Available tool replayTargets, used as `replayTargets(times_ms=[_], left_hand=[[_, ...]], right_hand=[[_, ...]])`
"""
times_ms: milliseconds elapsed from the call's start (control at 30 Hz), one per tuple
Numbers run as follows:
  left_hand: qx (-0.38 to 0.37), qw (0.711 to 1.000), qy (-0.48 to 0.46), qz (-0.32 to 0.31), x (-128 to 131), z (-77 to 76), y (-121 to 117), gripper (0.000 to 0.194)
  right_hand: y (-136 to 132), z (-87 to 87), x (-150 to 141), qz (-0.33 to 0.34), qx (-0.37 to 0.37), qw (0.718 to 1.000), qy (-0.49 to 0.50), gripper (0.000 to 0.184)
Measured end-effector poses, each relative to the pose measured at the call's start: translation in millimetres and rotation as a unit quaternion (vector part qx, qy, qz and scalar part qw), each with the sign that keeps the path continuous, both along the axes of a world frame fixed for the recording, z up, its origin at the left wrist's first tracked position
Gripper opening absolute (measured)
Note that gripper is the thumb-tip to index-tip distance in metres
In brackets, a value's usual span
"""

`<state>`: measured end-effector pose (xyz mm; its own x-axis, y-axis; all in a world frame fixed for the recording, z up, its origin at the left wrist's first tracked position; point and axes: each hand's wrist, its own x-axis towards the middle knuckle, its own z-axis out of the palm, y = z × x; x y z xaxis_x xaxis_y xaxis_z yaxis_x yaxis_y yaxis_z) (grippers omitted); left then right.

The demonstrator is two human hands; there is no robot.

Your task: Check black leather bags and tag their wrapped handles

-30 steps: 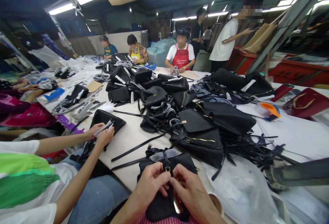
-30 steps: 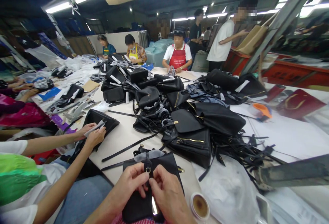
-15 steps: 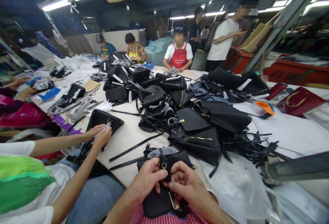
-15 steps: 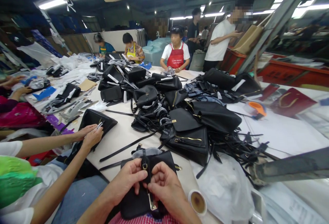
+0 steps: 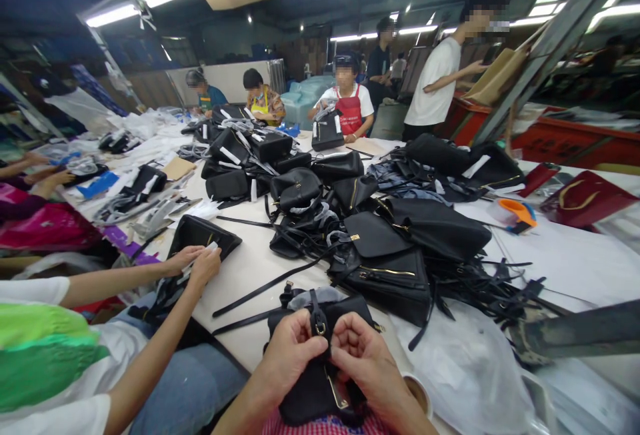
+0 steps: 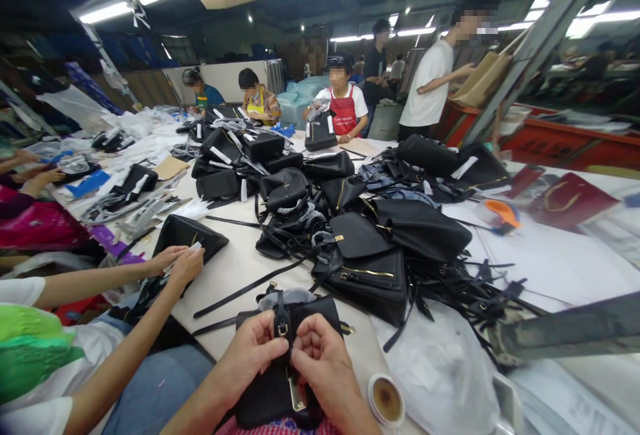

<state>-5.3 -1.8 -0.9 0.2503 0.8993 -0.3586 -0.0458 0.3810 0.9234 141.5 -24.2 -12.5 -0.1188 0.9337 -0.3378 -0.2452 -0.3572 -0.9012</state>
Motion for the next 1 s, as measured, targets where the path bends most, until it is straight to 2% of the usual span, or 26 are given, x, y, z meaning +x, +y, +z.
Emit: replayTargets(times_ms=[167,300,400,533,633,767,867,933,1000], left_hand=[[0.001,0.999,0.006,-0.040,-0.8,-0.1,-1.4,0.017],[0.080,0.995,0.058,-0.019,6.3,-2.2,-3.5,0.009],[0.086,0.992,0.095,0.018,13.3,-5.0,-5.1,0.009],[0.041,0.997,0.049,0.050,19.6,-9.0,-6.2,0.011],[0.031,0.997,0.005,0.076,22.2,-11.5,-6.1,0.016],[0.023,0.993,-0.029,0.112,26.4,-12.4,-6.3,0.021],[0.036,0.991,-0.024,0.125,28.8,-12.4,-7.4,0.024],[0.046,0.991,-0.015,0.124,28.6,-13.3,-7.6,0.027],[0.047,0.992,-0.010,0.117,27.3,-15.1,-7.2,0.028]], right_hand=[[-0.7,-3.7,5.7,-0.022,-0.038,0.996,0.083,0.032],[-0.6,-8.1,1.4,-0.069,-0.070,0.977,0.189,0.037],[-0.2,-10.3,-2.8,-0.072,0.003,0.989,0.130,0.038],[-1.4,-15.1,-4.4,-0.062,0.104,0.993,0.018,0.036],[-3.4,-17.8,-3.3,-0.066,0.145,0.984,-0.080,0.030],[-6.5,-13.1,-1.3,-0.076,0.173,0.955,-0.227,0.023],[-9.2,-7.3,-0.9,-0.049,0.145,0.965,-0.214,0.025],[-9.9,-4.5,-1.4,-0.038,0.104,0.982,-0.150,0.031],[-8.7,-2.6,-2.4,-0.063,0.056,0.994,-0.076,0.039]])
